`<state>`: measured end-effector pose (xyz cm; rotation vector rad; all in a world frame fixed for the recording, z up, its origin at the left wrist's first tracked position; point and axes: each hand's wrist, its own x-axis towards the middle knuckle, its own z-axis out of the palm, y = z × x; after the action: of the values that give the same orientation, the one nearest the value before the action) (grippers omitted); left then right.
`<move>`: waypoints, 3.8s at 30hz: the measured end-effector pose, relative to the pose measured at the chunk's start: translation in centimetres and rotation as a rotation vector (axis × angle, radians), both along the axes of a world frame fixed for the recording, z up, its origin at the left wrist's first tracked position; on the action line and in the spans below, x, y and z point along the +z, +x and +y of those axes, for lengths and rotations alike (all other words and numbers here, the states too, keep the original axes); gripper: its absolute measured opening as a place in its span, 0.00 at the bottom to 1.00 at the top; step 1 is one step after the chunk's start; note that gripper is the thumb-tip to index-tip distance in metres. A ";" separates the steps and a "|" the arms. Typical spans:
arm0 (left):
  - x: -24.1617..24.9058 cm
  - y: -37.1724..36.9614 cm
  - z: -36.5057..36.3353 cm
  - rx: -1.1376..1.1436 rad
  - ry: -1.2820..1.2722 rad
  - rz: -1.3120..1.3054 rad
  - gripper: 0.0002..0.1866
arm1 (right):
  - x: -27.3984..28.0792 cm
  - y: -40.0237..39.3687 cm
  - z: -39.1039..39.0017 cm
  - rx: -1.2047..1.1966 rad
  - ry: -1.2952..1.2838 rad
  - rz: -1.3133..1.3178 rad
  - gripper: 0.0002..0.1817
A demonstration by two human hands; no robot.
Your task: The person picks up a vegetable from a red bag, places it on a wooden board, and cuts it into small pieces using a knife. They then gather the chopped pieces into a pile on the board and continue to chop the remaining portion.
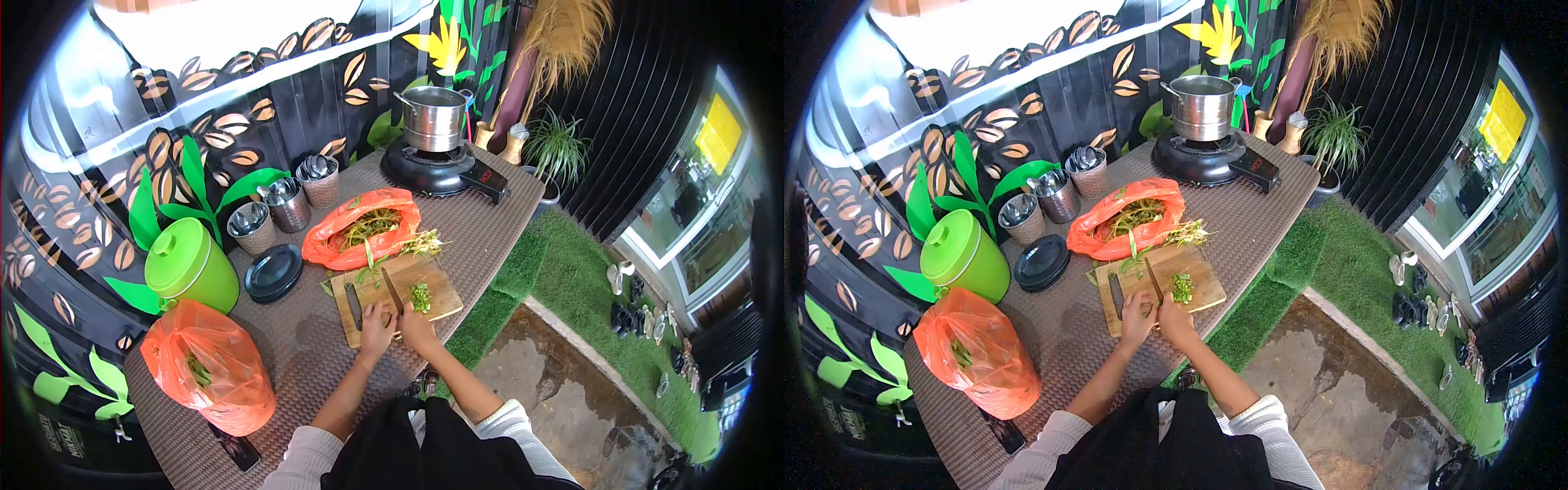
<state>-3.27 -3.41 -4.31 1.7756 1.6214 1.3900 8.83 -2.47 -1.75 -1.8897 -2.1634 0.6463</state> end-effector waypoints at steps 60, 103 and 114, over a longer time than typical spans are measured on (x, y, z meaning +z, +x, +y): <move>1.5 -3.4 8.6 0.099 0.109 0.260 0.07 | 1.1 0.2 -1.0 -0.171 -0.109 0.063 0.19; 5.7 -3.8 6.7 -0.276 -0.166 -1.066 0.06 | 0.0 0.9 -1.2 -0.161 -0.029 0.083 0.16; 4.4 -3.7 6.2 -0.204 -0.298 -0.696 0.06 | -0.3 1.0 -1.0 -0.160 -0.039 0.099 0.17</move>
<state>-6.96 2.74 0.12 1.0750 1.1548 1.3690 9.85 -3.43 -2.02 -1.9808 -1.9293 0.7377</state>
